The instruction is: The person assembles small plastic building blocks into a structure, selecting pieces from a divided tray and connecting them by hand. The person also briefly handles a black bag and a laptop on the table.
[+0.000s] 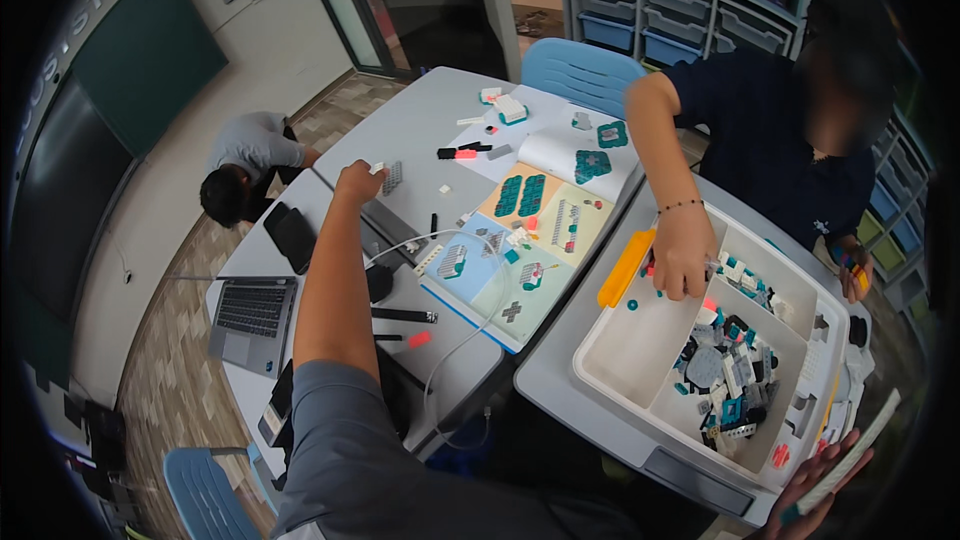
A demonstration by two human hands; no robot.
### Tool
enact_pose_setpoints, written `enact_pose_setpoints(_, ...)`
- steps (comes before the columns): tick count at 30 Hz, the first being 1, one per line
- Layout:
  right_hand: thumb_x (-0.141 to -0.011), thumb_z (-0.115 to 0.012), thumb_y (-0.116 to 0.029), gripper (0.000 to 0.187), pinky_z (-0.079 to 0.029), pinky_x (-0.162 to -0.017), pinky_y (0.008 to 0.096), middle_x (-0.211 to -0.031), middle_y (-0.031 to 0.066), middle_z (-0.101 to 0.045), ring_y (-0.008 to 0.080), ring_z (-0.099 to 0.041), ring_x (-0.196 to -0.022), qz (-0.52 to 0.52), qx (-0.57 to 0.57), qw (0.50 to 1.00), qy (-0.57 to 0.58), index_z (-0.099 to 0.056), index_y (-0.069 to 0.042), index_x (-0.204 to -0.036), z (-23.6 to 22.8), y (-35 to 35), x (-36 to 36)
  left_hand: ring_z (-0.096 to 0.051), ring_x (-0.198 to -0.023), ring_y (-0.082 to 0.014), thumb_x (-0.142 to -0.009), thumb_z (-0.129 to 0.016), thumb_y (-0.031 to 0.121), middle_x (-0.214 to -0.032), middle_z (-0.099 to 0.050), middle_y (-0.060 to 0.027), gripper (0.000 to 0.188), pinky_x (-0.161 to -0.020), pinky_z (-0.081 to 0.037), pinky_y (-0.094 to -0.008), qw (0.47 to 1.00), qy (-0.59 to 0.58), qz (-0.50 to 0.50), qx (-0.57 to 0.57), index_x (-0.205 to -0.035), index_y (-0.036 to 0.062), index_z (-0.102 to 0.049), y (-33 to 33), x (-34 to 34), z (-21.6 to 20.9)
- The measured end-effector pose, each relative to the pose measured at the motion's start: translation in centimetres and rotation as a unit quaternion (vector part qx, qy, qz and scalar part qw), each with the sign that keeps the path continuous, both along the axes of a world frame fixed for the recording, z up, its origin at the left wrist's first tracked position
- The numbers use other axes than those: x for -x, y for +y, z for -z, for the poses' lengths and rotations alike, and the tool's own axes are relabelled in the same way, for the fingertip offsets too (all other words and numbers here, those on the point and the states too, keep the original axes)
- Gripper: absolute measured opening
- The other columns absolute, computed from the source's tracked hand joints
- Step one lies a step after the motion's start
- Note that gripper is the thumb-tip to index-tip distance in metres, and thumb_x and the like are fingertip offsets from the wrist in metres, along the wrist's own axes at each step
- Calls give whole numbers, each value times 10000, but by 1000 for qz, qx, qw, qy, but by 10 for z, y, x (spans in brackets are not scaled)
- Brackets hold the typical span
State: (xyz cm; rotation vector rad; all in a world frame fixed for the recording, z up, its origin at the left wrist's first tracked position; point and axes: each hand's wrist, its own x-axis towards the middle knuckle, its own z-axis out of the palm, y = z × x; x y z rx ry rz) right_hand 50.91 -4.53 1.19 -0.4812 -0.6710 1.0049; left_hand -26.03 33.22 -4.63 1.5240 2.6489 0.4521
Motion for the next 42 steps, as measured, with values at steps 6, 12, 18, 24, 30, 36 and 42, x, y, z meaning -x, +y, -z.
enact_pose_setpoints(6,-1127,-378,-232,553,-496,-1006,441,-1449,137,-521,242,-594,-1154,-92,-74,992,51,-174,-290,-1638,11,-18,-18,-555,-1287,-454,-845,-681,615,-1395,-544,-314,794,-1083,-465,-488,992,85,-67,68,-1360,19,-581,45,-35,46)
enact_pose_setpoints(12,-1121,-357,-416,416,-360,-474,286,-617,-33,-452,74,-409,-485,-25,40,997,63,-527,-68,-1274,-13,-15,13,-566,-1301,-428,-816,-647,541,-1368,-593,-294,946,-1109,-436,-492,984,127,-43,118,-1490,-62,-368,58,-39,34)
enact_pose_setpoints(18,-1111,-393,-371,351,-319,-510,265,-589,-61,-444,61,-388,-487,22,77,995,58,-548,-71,-1210,-15,-7,20,-391,-1402,-472,-976,-394,548,-1520,-419,-318,754,-1130,-377,-534,970,164,-40,176,-1453,-30,-473,60,-39,61)
enact_pose_setpoints(24,-1093,-439,-344,347,-327,-511,256,-585,-60,-433,58,-370,-490,55,103,992,50,-614,-49,-1143,-9,-14,9,-424,-1318,-480,-1061,-314,396,-1486,-426,-306,564,-1062,-430,-547,941,300,89,128,-1371,-6,-561,47,-52,72)
enact_pose_setpoints(30,-1043,-547,-379,329,-288,-526,261,-668,-37,-398,84,-325,-571,113,135,984,3,-649,-67,-1059,-1,-9,8,-618,-1036,-508,-1019,-489,246,-1196,-543,-326,365,-913,-529,-539,974,184,108,-72,-1248,-12,-608,45,-47,73)
enact_pose_setpoints(36,-997,-619,-391,335,-319,-620,285,-730,-28,-472,93,-395,-640,114,179,977,-20,-661,-64,-1056,0,-14,7,-661,-998,-497,-930,-579,190,-1033,-658,-295,351,-879,-549,-514,983,147,96,-58,-1217,-7,-624,45,-47,64)
enact_pose_setpoints(42,-985,-628,-359,337,-375,-684,299,-832,13,-558,123,-475,-741,124,185,975,-10,-647,-34,-1071,7,-26,-7,-717,-919,-366,-917,-637,207,-975,-733,-164,289,-777,-570,-429,987,-21,59,-149,-1148,34,-653,34,36,56)
